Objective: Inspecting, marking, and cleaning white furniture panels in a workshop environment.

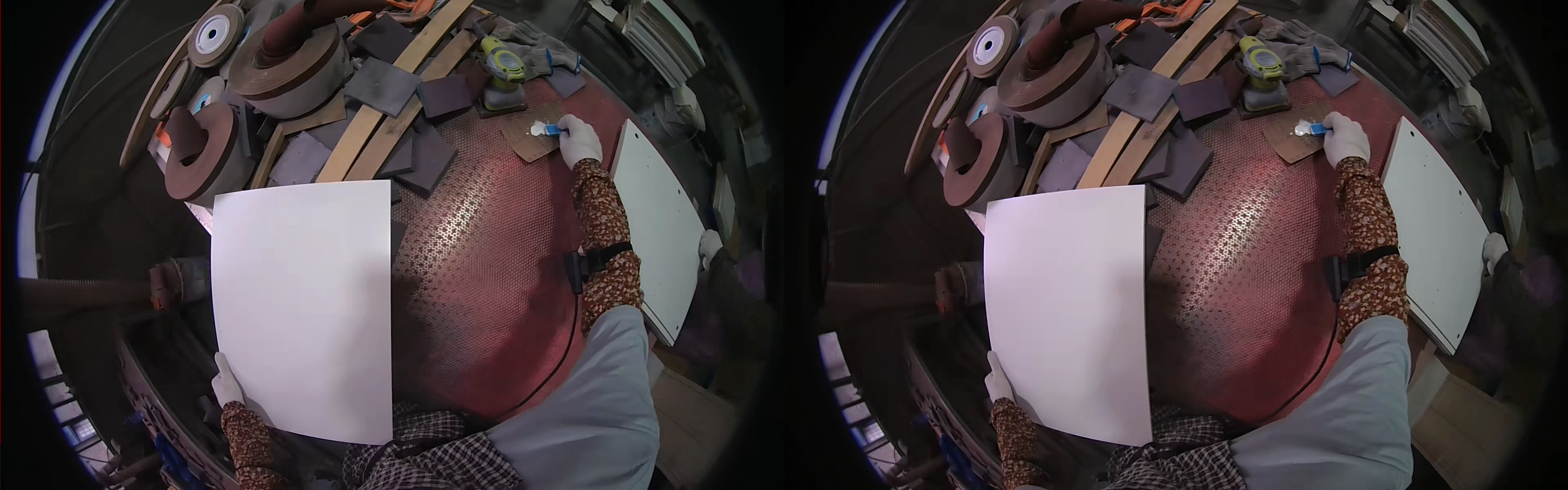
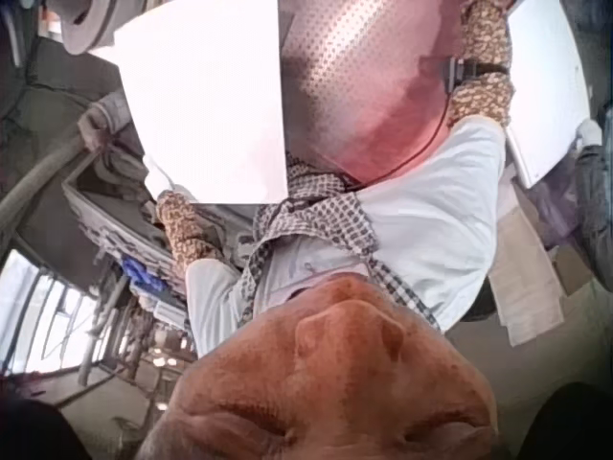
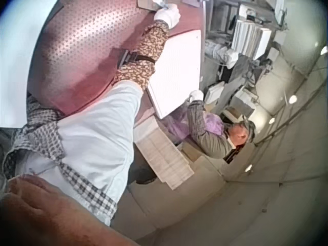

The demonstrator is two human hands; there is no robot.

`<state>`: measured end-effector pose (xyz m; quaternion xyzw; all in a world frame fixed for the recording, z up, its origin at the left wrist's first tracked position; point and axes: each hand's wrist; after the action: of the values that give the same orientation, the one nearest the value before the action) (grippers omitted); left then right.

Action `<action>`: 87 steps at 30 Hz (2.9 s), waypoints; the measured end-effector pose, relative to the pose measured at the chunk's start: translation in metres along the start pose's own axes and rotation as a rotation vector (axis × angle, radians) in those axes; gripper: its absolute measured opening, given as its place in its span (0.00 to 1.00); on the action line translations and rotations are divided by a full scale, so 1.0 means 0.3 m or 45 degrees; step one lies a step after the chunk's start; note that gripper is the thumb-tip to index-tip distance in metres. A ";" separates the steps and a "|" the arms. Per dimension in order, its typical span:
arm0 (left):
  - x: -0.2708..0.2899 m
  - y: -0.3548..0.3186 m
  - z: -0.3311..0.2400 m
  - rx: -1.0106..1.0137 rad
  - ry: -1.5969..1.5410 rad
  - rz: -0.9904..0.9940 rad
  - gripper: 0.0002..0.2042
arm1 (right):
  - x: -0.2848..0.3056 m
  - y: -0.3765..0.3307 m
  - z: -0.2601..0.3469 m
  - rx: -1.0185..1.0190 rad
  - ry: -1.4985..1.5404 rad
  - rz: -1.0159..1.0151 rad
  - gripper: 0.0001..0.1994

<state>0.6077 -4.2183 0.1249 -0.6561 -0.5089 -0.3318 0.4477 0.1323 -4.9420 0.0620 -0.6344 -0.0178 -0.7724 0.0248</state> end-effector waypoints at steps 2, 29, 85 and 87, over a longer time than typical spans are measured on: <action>-0.030 0.021 0.035 -0.048 0.088 -0.078 0.48 | 0.022 0.009 -0.029 -0.047 0.014 0.066 0.11; -0.023 0.036 0.028 0.018 0.158 -0.014 0.50 | -0.031 -1.249 0.485 -0.240 1.475 1.727 0.20; -0.038 0.031 0.035 0.016 0.172 -0.024 0.51 | 0.007 -0.754 0.435 0.032 0.929 0.460 0.16; -0.038 0.023 0.024 -0.006 0.198 -0.023 0.51 | 0.000 -0.708 0.436 -0.005 1.013 0.423 0.16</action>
<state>0.6113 -4.2163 0.1102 -0.6248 -0.4778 -0.3869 0.4813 0.2474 -4.7223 0.0884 -0.2814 0.0968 -0.9424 0.1525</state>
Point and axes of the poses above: each hand's wrist, its own y-axis towards the middle knuckle, its own x-axis out of the back of the hand, z = x × y, and after that the axes turned 9 degrees about -x, right-handed
